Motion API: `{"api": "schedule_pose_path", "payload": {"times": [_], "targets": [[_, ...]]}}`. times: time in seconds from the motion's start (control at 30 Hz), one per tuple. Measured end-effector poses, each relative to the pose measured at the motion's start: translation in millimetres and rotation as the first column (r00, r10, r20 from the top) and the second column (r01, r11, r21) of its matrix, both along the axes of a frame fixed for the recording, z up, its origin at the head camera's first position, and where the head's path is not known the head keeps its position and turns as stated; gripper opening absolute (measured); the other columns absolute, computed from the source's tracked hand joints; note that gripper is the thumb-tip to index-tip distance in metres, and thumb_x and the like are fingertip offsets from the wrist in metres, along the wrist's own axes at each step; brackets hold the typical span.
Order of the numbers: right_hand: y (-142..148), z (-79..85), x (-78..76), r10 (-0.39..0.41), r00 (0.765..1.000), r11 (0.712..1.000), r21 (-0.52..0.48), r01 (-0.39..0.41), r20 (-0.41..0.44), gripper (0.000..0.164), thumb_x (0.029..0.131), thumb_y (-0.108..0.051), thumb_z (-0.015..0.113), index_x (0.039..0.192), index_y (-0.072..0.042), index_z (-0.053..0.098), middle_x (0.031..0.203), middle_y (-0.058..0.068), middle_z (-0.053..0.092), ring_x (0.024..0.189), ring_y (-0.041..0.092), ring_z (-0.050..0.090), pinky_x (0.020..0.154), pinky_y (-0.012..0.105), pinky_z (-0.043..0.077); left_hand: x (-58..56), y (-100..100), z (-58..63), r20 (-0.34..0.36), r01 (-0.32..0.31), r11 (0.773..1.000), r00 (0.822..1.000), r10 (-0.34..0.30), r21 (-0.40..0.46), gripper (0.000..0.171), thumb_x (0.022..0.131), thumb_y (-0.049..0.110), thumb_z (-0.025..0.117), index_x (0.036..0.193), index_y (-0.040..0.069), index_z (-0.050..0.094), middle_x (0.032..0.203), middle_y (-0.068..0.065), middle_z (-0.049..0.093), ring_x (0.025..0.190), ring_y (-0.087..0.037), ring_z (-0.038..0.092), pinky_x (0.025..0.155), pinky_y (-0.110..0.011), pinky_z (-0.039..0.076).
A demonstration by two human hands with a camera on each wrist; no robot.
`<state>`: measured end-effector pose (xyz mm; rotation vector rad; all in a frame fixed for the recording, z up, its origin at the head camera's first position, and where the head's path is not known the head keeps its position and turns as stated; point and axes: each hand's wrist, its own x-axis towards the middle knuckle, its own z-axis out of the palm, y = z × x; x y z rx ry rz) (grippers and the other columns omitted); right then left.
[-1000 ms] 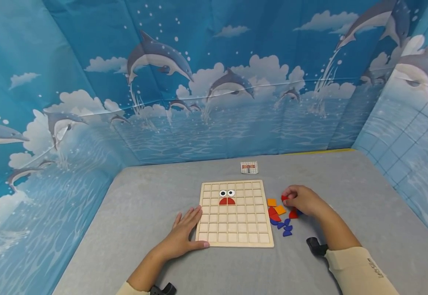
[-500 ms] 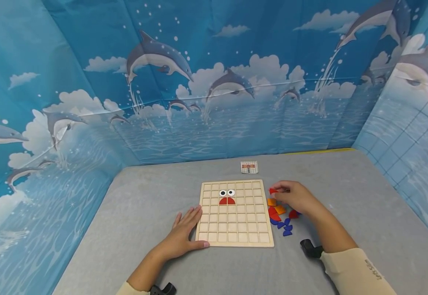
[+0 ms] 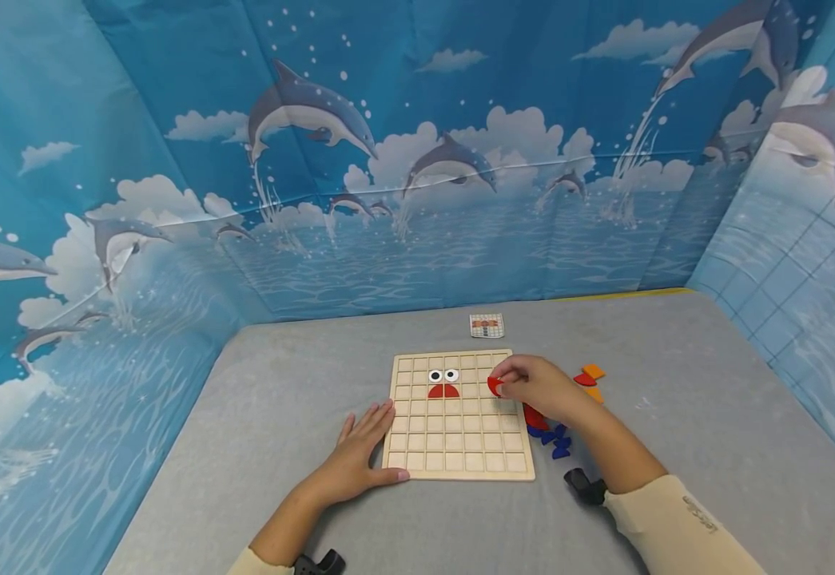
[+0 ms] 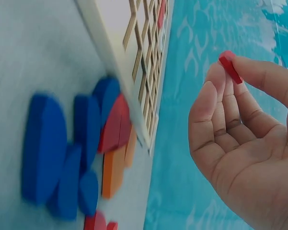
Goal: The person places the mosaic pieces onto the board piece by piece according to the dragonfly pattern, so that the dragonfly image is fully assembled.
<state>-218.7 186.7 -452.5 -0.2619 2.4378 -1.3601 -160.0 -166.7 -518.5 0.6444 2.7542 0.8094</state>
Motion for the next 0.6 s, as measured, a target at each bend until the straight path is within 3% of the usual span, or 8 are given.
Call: {"api": "schedule_pose_path", "payload": {"times": [0.23, 0.6], "targets": [[-19.9, -0.6, -3.8, 0.073, 0.997, 0.997, -0.028, -0.074, -0.028, 0.017, 0.097, -0.011, 0.063, 0.112, -0.004, 0.068, 0.101, 0.009, 0.066, 0.093, 0.024, 0.063, 0.087, 0.04, 0.057, -1.3, 0.0, -1.7, -0.005, -0.003, 1.0, 1.0, 0.003, -0.014, 0.106, 0.083, 0.064, 0.072, 0.163, 0.013, 0.022, 0.172, 0.003, 0.014, 0.16, -0.026, 0.009, 0.126, -0.062, -0.001], [-49.2, -3.1, -11.8, 0.144, 0.988, 0.989, -0.013, -0.145, -0.057, 0.014, 0.095, -0.013, 0.068, 0.106, -0.008, 0.074, 0.097, 0.007, 0.07, 0.082, 0.02, 0.057, 0.074, 0.038, 0.051, -1.0, -0.2, -2.0, -0.006, -0.004, 1.0, 1.0, 0.004, -0.02, 0.106, 0.083, 0.065, 0.071, 0.162, 0.014, 0.023, 0.171, 0.004, 0.015, 0.16, -0.026, 0.009, 0.126, -0.062, 0.0]]}}
